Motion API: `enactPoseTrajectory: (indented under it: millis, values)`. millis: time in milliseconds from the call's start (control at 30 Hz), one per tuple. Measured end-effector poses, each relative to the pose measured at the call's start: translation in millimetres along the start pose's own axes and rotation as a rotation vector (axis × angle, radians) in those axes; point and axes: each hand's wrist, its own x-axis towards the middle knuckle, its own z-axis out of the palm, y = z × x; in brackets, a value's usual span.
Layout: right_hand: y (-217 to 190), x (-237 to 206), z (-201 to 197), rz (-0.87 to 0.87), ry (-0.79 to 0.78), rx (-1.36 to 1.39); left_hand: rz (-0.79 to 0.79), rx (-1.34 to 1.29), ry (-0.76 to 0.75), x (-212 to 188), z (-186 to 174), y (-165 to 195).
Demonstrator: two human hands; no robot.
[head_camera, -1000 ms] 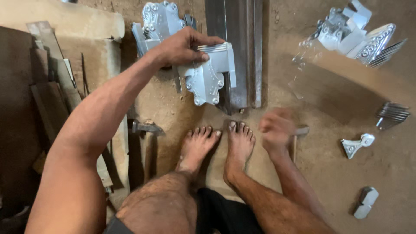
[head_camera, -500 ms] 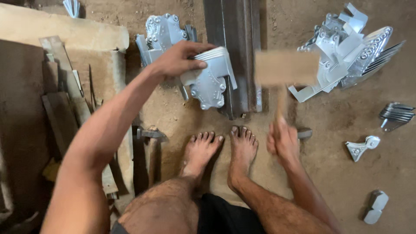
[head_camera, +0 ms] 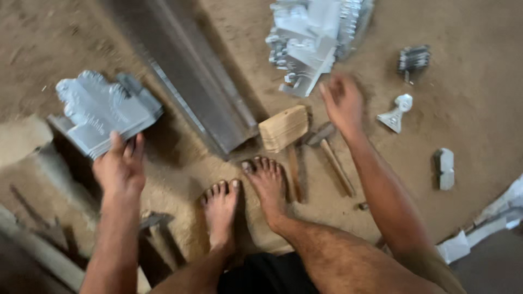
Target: The person holds a decorative aluminum piece against a steel beam on the ground and strikes it with a wooden mallet to shape or flatten it. They then stack the worked piece with finished pieces and pick up the next unworked piece, repeating the hammering cycle.
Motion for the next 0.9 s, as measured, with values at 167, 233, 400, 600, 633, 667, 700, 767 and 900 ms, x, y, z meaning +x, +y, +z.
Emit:
enactPoseTrajectory:
  millis: [167, 233, 400, 600, 633, 667, 700, 767, 900]
  values:
    - [-8, 78, 32, -0.110, 0.150, -0.334, -0.350, 0.357, 0.028, -22, -1, 23]
    - [-9, 83, 40, -0.028, 0.167, -0.322, -0.378, 0.444, -0.022, -19, 1, 29]
    - [-23, 77, 43, 0.111, 0.140, -0.144, -0.506, 0.739, -0.134, -35, 26, 37]
    - [-50, 79, 47, 0.183, 0.099, -0.146, 0.105, 1.328, -0.590, -64, 118, -1]
    - [-54, 80, 48, 0.133, 0.128, -0.152, 0.257, 1.394, -0.675, -57, 142, -13]
    - [-57, 79, 49, 0.095, 0.152, -0.163, 0.448, 1.296, -0.765, -48, 169, -32]
    - [-61, 79, 50, 0.057, 0.175, -0.174, 0.617, 1.302, -0.853, -36, 196, -47]
    - [-70, 76, 50, 0.060, 0.175, -0.132, 0.751, 1.392, -0.936, -10, 246, -79]
    - [-89, 70, 48, 0.074, 0.130, 0.076, 0.725, 1.405, -0.799, 22, 298, -127]
